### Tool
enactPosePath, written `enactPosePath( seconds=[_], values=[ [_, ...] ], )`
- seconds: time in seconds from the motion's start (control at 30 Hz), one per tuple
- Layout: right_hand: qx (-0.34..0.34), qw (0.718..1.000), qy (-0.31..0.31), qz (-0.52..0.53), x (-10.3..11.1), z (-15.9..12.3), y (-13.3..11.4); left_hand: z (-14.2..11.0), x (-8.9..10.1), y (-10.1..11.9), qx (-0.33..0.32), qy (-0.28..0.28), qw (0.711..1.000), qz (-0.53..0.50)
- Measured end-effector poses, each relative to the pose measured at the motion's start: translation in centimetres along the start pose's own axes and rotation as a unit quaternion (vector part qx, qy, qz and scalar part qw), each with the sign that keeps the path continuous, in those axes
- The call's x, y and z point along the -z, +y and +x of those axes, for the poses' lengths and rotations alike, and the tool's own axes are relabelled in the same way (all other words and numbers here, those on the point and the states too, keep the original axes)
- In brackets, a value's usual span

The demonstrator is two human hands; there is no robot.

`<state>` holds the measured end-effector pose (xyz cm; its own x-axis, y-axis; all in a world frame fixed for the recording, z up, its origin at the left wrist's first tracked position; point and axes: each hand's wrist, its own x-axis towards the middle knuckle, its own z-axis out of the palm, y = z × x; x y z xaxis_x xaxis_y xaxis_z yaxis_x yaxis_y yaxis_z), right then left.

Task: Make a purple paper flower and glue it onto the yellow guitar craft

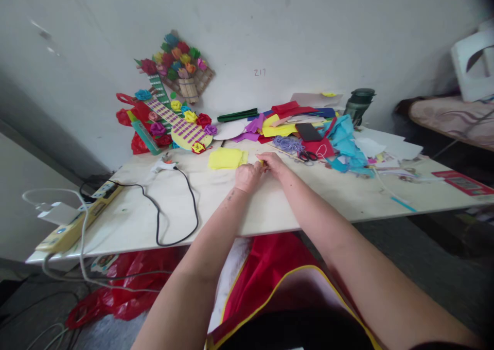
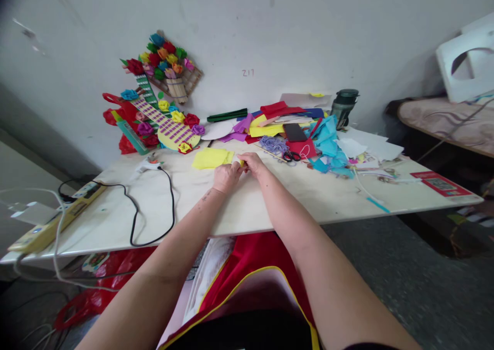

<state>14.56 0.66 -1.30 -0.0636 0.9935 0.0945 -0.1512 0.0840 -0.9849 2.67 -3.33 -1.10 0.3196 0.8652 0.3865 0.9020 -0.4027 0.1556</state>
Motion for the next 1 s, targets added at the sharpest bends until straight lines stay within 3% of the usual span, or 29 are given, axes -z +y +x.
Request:
enactPosePath(
  seconds=[0.27, 1.0],
  values=[
    [0.003, 1.000, -0.021, -0.002, 0.4, 0.1, 0.5, 0.1, -0.2, -0.2, 0.003, -0.016, 1.000, 0.011],
    [0.017, 0.999, 0.024, -0.023, 0.3, 0.2, 1.3, 0.0, 0.3, -0.3, 0.021, -0.060, 0.997, 0.047]
  ],
)
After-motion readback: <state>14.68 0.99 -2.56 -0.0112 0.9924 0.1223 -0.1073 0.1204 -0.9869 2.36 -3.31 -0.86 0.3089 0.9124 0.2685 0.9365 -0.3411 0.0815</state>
